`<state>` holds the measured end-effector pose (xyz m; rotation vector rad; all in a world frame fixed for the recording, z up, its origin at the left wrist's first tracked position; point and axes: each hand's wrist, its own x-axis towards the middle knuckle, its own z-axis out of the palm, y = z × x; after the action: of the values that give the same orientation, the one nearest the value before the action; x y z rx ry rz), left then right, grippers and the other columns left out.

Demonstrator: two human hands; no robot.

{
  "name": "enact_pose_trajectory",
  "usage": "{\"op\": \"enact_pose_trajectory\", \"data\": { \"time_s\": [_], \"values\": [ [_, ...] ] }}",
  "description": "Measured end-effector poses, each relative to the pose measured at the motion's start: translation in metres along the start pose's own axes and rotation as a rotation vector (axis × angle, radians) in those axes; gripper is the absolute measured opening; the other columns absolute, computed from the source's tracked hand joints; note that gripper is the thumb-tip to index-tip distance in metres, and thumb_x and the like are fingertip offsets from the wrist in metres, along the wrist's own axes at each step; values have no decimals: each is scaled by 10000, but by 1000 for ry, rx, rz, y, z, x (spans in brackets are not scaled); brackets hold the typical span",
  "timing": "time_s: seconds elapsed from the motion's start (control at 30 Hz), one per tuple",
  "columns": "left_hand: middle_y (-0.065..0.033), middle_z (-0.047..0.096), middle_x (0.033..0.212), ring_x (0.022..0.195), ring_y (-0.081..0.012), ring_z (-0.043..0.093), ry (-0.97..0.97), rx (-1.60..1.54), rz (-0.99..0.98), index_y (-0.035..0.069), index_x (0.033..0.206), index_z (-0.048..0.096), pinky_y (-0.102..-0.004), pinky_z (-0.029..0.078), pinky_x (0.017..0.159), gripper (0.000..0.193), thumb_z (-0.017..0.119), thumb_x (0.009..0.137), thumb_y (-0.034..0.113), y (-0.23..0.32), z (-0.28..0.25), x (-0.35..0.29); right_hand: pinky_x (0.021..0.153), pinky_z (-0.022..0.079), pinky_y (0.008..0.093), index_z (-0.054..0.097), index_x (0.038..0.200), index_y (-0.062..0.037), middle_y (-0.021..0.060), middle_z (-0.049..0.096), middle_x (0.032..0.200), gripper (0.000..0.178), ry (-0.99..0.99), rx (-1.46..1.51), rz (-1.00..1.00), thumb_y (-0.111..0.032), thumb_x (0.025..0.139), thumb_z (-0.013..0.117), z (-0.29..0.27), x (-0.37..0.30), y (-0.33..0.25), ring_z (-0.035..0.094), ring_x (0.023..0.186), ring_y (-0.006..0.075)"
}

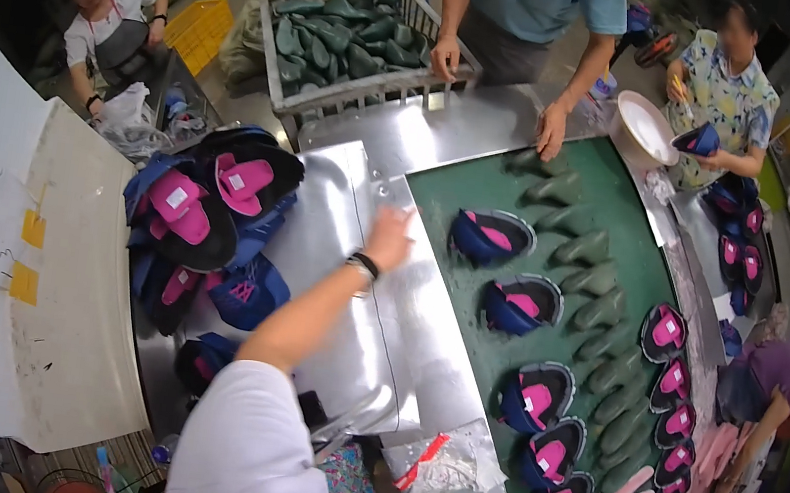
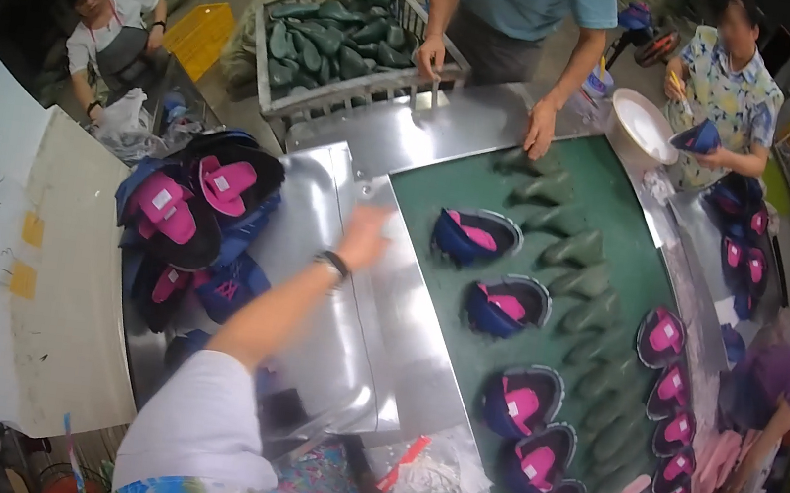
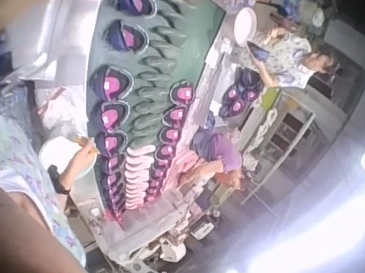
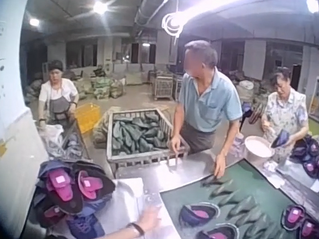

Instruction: Apply glue to the interior and rim of shoe upper components using a brush and a bowl of adhesive.

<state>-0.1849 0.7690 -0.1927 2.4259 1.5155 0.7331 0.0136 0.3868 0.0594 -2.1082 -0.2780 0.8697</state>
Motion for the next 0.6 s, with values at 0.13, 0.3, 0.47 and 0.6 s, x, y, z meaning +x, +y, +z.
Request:
{"op": "enact_pose_trajectory", "data": {
  "time_s": [0.13, 0.3, 0.47, 0.6],
  "values": [
    [-131, 457, 1179, 1126, -329, 416, 242, 703, -76, 163, 1198, 516, -490, 352, 918, 452, 539, 746, 161, -43, -191, 51, 625, 446, 289, 614, 843, 19, 105, 621, 693, 314, 182, -73, -48, -282, 895, 540, 5, -15, -54, 573, 612, 169],
    [-167, 659, 939, 902, -368, 623, -164, 458, -599, 270, 1292, 493, -467, 483, 835, 764, 785, 593, 366, -249, -281, -15, 475, 466, 257, 580, 742, 39, 118, 624, 670, 313, -150, 108, -121, -212, 923, 529, 8, 58, 47, 567, 515, 140],
    [-130, 657, 885, 863, -323, 615, -47, 800, -339, 95, 919, 675, -431, 507, 742, 222, 591, 719, 53, -210, -240, 8, 478, 452, 252, 561, 686, 38, 108, 622, 654, 309, -149, 60, -208, -166, 916, 526, 8, 47, 66, 563, 521, 127],
    [-163, 601, 753, 772, -349, 586, 118, 585, -62, 45, 817, 607, -447, 475, 697, 141, 619, 679, 71, -106, -276, 4, 477, 443, 246, 562, 687, 33, 91, 622, 650, 314, -127, 19, -270, -176, 920, 532, -1, 35, 55, 558, 528, 106]
  ]
}}
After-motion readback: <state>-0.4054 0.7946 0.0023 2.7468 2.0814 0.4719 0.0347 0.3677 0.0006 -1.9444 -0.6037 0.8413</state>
